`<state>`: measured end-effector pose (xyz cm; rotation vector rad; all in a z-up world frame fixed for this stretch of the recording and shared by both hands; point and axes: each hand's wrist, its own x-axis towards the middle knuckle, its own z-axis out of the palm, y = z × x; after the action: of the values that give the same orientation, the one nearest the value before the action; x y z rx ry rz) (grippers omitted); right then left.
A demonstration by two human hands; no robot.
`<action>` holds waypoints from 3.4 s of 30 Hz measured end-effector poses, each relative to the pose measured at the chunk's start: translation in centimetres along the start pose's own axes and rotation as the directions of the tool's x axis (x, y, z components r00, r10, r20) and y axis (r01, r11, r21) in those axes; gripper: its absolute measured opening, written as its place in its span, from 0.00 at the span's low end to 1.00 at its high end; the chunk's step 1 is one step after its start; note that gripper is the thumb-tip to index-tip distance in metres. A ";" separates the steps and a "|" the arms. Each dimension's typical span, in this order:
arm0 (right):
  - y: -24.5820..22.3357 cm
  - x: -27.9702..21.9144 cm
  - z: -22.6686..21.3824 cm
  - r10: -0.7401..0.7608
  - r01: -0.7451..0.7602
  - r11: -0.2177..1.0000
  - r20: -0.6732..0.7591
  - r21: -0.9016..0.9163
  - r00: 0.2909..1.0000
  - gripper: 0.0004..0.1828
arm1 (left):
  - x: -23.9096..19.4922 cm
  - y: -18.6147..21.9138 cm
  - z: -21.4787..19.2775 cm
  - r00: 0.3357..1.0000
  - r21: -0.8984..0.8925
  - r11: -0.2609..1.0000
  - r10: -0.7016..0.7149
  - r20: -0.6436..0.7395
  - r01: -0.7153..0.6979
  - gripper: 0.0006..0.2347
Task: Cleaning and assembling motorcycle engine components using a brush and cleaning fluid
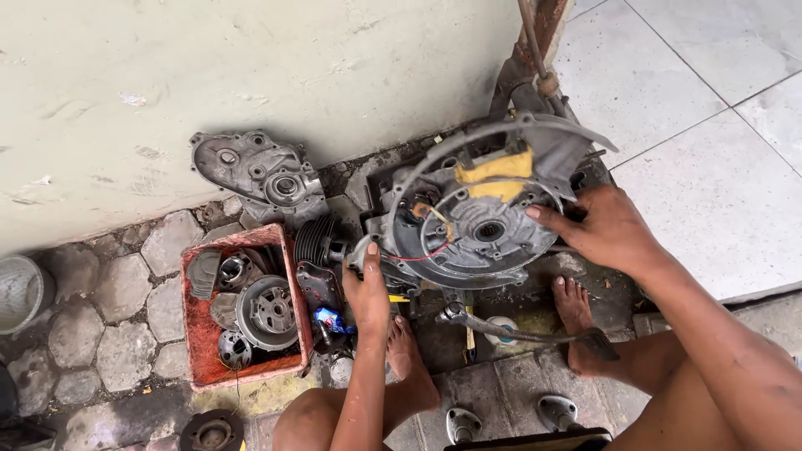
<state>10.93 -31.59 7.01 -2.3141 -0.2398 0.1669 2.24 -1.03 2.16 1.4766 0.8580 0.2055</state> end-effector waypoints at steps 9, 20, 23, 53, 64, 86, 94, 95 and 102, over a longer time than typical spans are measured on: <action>1.1 1.2 -0.1 0.079 -0.077 0.997 0.107 -0.022 0.991 0.36 | -1.0 -0.2 -0.2 1.000 0.101 0.995 -0.007 -0.030 0.010 0.46; -3.6 -1.0 -0.9 0.198 -0.168 0.959 0.116 -0.229 0.973 0.29 | -4.6 6.6 -2.5 0.980 0.200 0.963 -0.194 0.046 0.181 0.45; -4.1 -1.5 -1.5 0.110 -0.077 0.940 0.081 -0.332 0.991 0.27 | -4.0 7.7 -3.8 0.958 0.252 0.928 -0.286 0.020 0.272 0.44; -8.0 5.6 -0.8 -0.529 0.371 0.799 -0.260 -0.474 0.808 0.25 | 2.6 14.7 -2.0 0.948 0.371 0.876 -0.316 -0.042 0.308 0.45; -8.5 4.2 -0.5 -0.570 0.340 0.660 -0.152 -0.670 0.808 0.27 | 4.8 9.1 -1.5 0.991 0.220 0.969 -0.125 0.048 0.112 0.32; -11.0 1.4 -0.7 -0.711 0.304 0.445 -0.126 -0.842 0.692 0.22 | 4.4 8.2 1.0 0.922 -0.285 0.897 -0.376 -0.092 0.337 0.39; -11.4 -0.2 -0.9 -0.713 0.246 0.452 -0.181 -0.858 0.677 0.26 | 3.2 10.0 0.6 0.903 -0.162 0.899 -0.423 -0.074 0.407 0.46; -11.4 -0.4 -1.0 -0.716 0.242 0.440 -0.176 -0.865 0.675 0.27 | 2.9 10.4 0.6 0.901 -0.128 0.899 -0.430 -0.063 0.420 0.45; -10.7 -1.5 -0.8 -0.669 0.171 0.373 -0.137 -0.912 0.730 0.27 | 1.4 11.3 0.5 0.943 -0.051 0.942 -0.334 -0.005 0.333 0.36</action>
<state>8.36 -25.28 15.46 -3.0334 -0.8380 -1.1070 7.77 1.00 11.90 1.2619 1.0920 -0.0161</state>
